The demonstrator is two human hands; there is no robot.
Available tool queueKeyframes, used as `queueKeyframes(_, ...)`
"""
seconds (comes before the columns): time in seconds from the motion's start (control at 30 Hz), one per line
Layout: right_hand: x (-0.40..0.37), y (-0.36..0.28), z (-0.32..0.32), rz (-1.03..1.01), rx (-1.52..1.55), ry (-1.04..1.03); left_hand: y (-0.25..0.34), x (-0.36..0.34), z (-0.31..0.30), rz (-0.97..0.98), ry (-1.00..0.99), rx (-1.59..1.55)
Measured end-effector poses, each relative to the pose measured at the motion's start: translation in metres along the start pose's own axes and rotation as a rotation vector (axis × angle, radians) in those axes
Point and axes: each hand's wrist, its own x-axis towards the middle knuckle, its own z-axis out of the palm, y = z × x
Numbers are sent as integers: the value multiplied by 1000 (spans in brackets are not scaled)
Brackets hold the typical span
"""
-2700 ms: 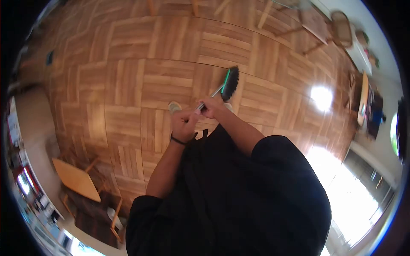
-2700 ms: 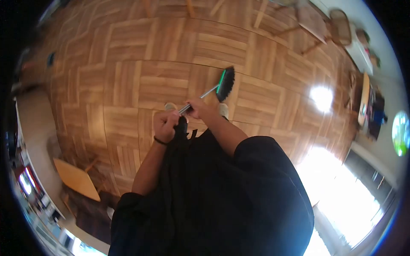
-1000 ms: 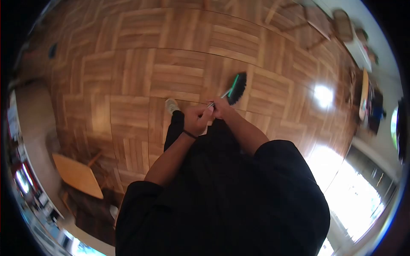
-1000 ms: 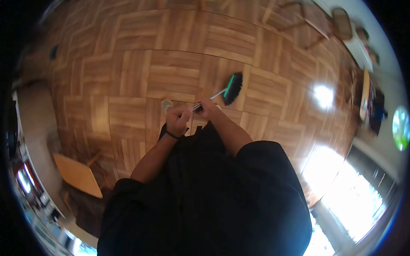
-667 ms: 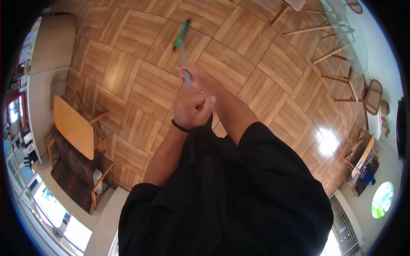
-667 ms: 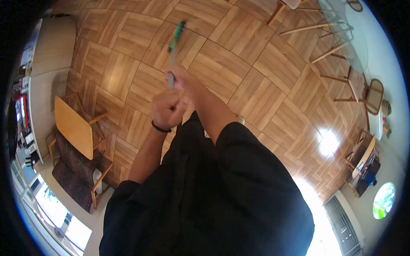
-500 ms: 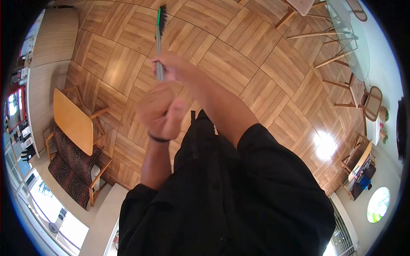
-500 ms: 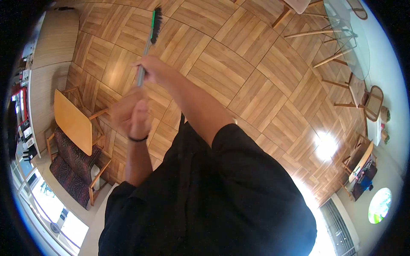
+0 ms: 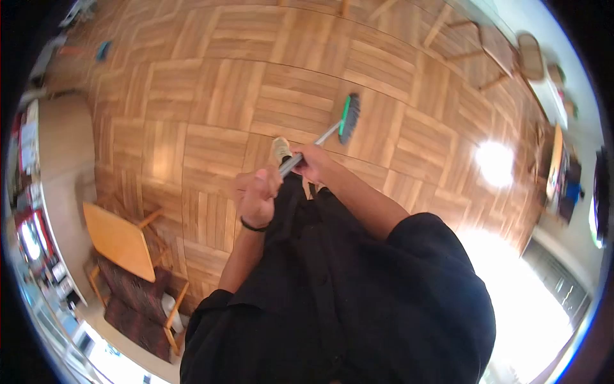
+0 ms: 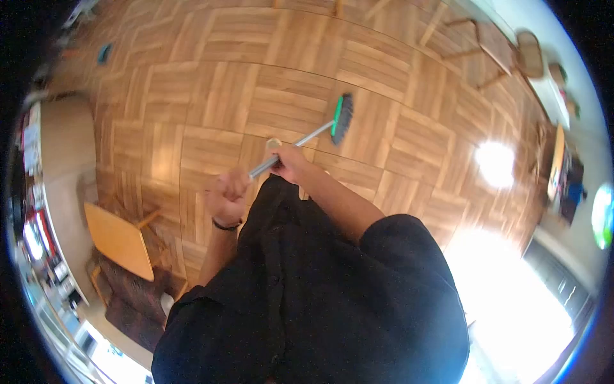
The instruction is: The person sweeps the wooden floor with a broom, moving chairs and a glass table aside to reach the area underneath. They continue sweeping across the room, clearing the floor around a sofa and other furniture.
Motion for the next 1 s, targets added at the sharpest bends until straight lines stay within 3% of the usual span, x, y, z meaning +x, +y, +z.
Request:
queueKeyframes(0.1,-44,-2,-118,-72,135,87,-63,-47,42,-298,-168,-22)
queueKeyframes(0.17,-55,10,-205,-106,204,128,-101,-74,82,-230,-348,267)
queueKeyframes(0.23,-64,18,-279,-105,242,176,-129,-98,110,-511,-434,191)
queueKeyframes(0.33,-99,30,-326,-195,351,221,-161,-125,137,-549,-653,321)
queueKeyframes(0.43,-80,46,-347,-177,440,289,-182,-139,136,-673,-602,215)
queueKeyframes(0.47,-74,51,-348,-181,479,228,-182,-139,133,-644,-606,258)
queueKeyframes(0.57,-56,59,-288,-198,352,116,-162,-121,93,-444,-612,385)
queueKeyframes(0.7,39,82,-183,1,282,121,-95,-87,-2,-417,-427,517)
queueKeyframes(0.77,79,92,-105,46,129,60,-52,-66,-51,-307,-268,514)
queueKeyframes(0.87,127,105,34,60,-72,-22,22,-32,-125,-310,-71,548)
queueKeyframes(1.0,160,109,196,68,-378,-240,85,7,-202,-69,-155,851)
